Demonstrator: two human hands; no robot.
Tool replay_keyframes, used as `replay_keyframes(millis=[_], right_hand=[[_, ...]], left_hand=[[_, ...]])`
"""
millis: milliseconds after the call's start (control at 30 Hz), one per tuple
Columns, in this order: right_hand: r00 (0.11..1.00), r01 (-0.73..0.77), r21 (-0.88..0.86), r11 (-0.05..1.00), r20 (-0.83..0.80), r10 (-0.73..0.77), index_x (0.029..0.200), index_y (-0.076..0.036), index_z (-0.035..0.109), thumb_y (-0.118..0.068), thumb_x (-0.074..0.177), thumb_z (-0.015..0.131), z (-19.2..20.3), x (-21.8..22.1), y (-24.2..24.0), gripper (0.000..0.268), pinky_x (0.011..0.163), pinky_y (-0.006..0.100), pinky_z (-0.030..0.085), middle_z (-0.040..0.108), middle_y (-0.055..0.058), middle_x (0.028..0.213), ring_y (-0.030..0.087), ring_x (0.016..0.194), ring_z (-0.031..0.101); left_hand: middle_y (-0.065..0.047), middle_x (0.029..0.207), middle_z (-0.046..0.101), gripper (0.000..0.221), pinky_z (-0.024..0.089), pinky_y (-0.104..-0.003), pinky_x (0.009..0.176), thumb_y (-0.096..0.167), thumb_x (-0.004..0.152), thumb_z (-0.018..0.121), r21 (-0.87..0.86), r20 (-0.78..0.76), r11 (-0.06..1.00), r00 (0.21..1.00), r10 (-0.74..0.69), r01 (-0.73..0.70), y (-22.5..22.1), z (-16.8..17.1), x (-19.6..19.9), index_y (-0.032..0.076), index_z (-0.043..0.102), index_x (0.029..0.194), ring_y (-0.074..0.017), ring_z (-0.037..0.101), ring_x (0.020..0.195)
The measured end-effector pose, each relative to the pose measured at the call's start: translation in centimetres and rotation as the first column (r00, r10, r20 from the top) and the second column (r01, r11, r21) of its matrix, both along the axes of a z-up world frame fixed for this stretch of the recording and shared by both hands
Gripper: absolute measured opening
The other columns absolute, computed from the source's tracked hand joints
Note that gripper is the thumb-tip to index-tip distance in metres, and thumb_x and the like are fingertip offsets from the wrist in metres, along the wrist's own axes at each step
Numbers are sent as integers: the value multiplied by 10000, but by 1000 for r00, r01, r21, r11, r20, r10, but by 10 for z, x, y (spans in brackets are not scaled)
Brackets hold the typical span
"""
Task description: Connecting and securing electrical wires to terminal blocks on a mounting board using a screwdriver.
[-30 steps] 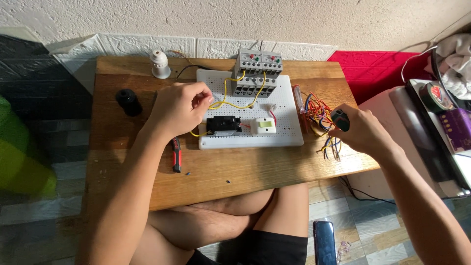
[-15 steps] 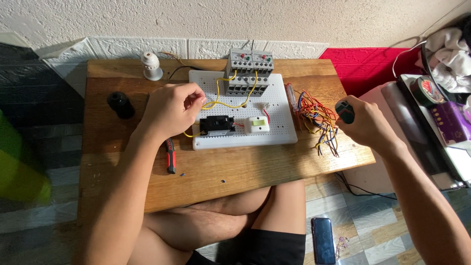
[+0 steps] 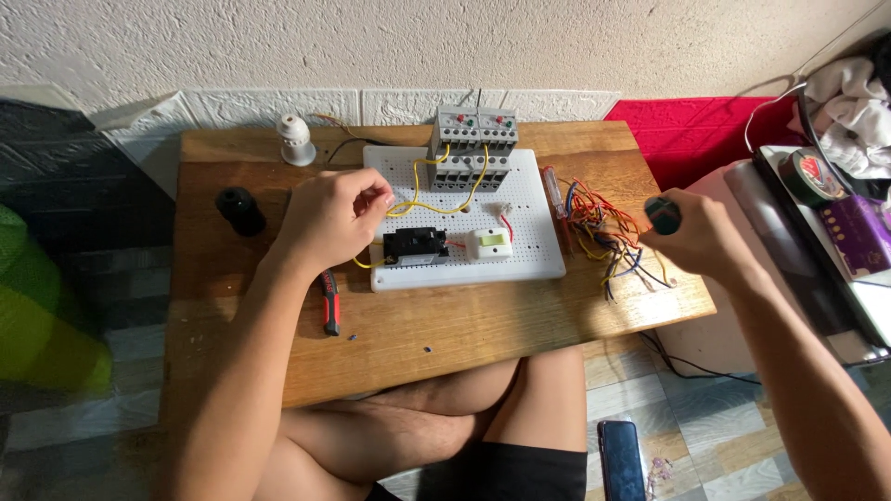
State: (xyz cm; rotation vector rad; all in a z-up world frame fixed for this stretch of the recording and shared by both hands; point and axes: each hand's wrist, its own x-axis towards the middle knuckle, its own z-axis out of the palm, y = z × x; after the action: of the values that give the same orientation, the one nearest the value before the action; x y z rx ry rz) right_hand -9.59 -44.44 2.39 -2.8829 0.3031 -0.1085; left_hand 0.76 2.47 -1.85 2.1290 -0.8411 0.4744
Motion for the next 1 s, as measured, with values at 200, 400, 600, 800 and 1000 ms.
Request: replay_keyframes(millis=[200,400,600,800,1000], right_hand=[[991,-39,-53,998,123,46,1065,6,717,-125,804,837,24,-6,-12,315,545,347,480,703,135,824,228,624,611],[967,-77,-122,990,231,104,1190,57,704,-37,850,823,68,-14,23,372,526,358,554,733,225,929,286,669,689],[900,-122,-236,964,383,207,1168,89,682,34,874,841,88,-16,34,340,596,347,553,706,216,946,285,711,669],[824,-215,-134,967,506,253,1205,64,640,75,924,861,89,-11,34,357,578,309,513,652,167,958,244,714,615],[789,-296,-79,952,542,290,1288,116,661,98,931,869,109,-9,58,414,615,305,491,645,186,971,227,721,590]], left_hand=[[-7,648,711,64,398,-318,446,94,888,686,2,-23,1000,1000,13,-13,0,1,-1,102,715,831,-173,571,465],[10,628,680,73,377,-289,445,67,882,700,-42,11,999,1000,29,-29,2,1,1,105,706,820,-141,533,467],[-3,673,721,37,422,-294,458,91,865,711,-33,20,996,996,86,-86,2,7,-2,93,731,834,-154,600,490],[15,672,706,73,402,-264,465,101,885,673,-29,-22,998,998,57,-58,2,3,1,105,724,833,-116,562,487],[9,677,701,65,410,-260,470,94,898,676,-29,-35,998,998,49,-50,3,0,4,98,718,848,-109,558,499]])
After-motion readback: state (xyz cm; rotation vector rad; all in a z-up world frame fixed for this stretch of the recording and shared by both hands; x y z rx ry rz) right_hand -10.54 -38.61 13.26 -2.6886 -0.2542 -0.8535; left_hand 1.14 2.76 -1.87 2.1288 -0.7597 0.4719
